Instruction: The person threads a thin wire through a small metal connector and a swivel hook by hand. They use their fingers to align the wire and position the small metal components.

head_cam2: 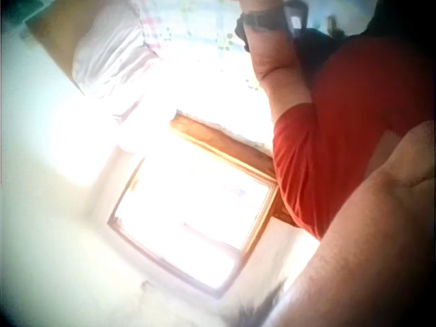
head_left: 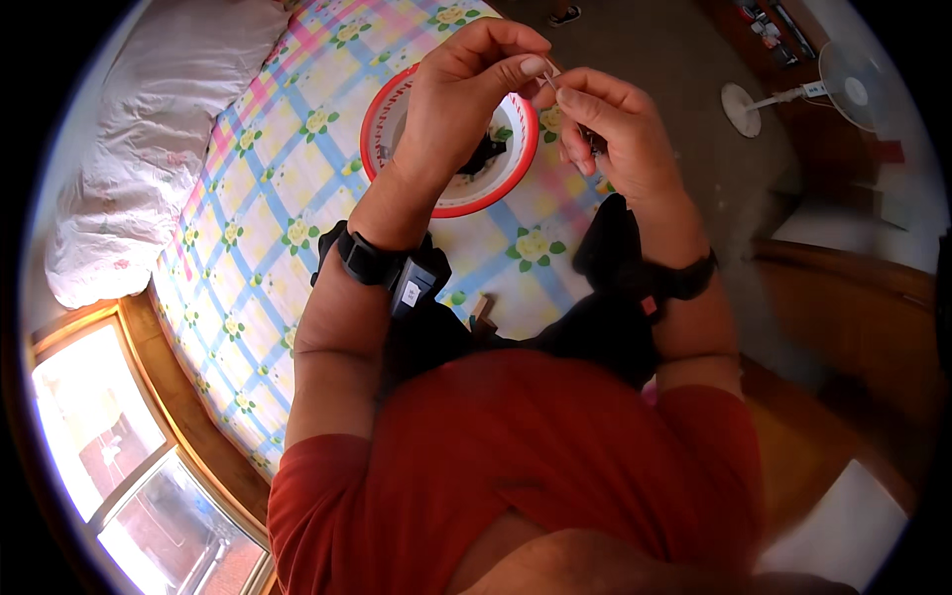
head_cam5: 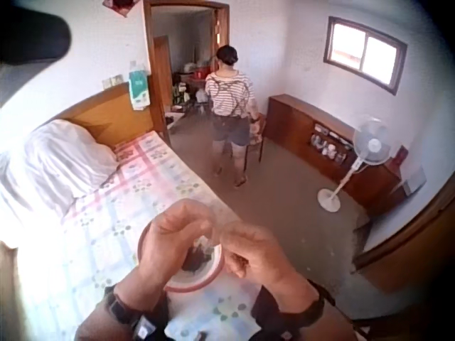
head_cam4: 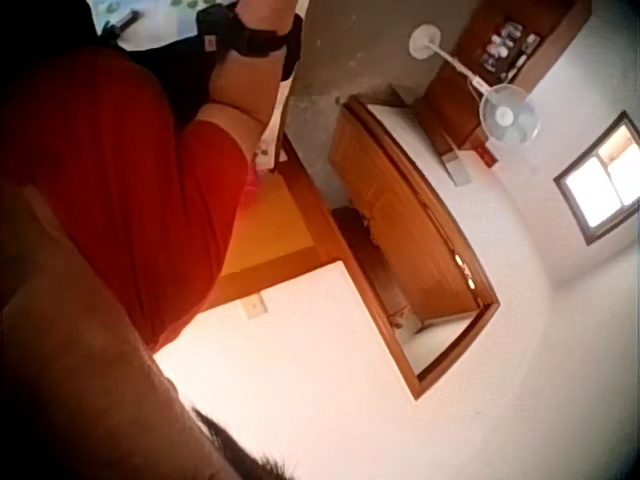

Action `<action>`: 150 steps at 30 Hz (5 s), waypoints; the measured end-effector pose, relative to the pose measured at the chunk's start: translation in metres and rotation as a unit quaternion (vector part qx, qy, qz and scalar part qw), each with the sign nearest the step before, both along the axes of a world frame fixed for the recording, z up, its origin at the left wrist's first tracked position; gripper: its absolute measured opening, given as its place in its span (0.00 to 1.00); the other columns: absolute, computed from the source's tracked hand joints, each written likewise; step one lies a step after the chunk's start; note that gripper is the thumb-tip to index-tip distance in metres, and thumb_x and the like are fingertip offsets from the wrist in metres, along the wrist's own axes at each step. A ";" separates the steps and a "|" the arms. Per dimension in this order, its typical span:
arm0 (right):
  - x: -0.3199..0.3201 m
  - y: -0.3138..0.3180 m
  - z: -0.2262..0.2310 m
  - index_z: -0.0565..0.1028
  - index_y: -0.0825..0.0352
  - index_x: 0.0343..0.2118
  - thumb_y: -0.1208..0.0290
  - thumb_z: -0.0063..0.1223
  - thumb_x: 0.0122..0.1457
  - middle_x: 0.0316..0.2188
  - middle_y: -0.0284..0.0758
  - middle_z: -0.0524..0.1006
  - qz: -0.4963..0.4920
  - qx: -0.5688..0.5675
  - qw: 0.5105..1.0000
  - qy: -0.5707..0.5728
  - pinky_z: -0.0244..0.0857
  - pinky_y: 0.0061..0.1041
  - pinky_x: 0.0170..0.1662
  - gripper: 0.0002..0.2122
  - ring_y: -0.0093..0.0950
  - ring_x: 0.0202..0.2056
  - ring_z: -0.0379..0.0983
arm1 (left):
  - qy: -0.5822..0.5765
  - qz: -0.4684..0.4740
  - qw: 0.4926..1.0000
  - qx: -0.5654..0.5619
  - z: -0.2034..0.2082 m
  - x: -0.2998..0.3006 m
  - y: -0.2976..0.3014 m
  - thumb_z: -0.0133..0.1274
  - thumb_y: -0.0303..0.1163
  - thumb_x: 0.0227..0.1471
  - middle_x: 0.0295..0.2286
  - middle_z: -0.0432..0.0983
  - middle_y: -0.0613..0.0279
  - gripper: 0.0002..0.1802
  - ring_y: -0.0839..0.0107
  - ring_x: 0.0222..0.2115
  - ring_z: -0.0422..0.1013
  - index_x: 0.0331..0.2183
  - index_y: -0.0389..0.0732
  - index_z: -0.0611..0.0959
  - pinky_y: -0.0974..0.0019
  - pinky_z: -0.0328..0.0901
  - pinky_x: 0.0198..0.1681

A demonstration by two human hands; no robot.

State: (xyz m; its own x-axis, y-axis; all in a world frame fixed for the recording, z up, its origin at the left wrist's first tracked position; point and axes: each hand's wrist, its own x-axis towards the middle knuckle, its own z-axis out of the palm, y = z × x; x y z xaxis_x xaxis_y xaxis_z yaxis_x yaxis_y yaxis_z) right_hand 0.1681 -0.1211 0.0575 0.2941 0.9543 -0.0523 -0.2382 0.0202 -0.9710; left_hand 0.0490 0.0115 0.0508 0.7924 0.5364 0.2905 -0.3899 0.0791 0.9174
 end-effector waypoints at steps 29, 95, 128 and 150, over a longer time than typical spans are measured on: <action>-0.039 0.034 0.001 0.78 0.66 0.38 0.78 0.50 0.56 0.15 0.23 0.68 -0.047 -0.063 0.969 -0.234 0.54 0.13 0.21 0.08 0.10 0.18 0.60 | 0.034 -0.018 0.994 -0.104 -0.036 -0.046 0.028 0.50 0.25 0.56 0.28 0.79 0.58 0.07 0.75 0.26 0.75 0.36 0.33 0.79 0.76 0.70 0.33; -0.038 0.041 -0.031 0.78 0.62 0.39 0.79 0.55 0.51 0.18 0.37 0.73 -0.148 0.133 0.807 -0.556 0.63 0.24 0.22 0.12 0.29 0.17 0.70 | -0.081 -0.061 0.935 -0.340 -0.048 -0.037 0.016 0.48 0.26 0.57 0.31 0.76 0.60 0.06 0.76 0.19 0.67 0.32 0.35 0.78 0.67 0.72 0.33; -0.043 0.033 -0.004 0.71 0.70 0.40 0.77 0.53 0.58 0.25 0.24 0.71 -0.065 0.009 0.972 -0.224 0.55 0.10 0.30 0.08 0.09 0.26 0.62 | 0.154 0.012 0.987 -0.033 -0.031 -0.039 0.000 0.49 0.38 0.59 0.18 0.72 0.69 0.15 0.85 0.17 0.63 0.24 0.39 0.77 0.79 0.56 0.20; -0.033 0.051 -0.007 0.74 0.70 0.33 0.75 0.47 0.60 0.31 0.35 0.75 -0.156 0.182 0.835 -0.495 0.59 0.16 0.36 0.05 0.21 0.32 0.66 | -0.033 0.099 0.990 -0.091 -0.049 -0.015 -0.023 0.52 0.28 0.55 0.34 0.76 0.63 0.13 0.74 0.35 0.73 0.42 0.35 0.74 0.73 0.67 0.41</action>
State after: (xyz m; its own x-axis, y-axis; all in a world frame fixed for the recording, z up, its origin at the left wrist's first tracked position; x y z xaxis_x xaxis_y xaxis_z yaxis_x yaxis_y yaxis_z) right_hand 0.1347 -0.0702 0.0506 0.2580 0.7234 0.6405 0.7502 0.2677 -0.6046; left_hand 0.0338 -0.0111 0.0020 0.6494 0.7271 0.2229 -0.4727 0.1563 0.8672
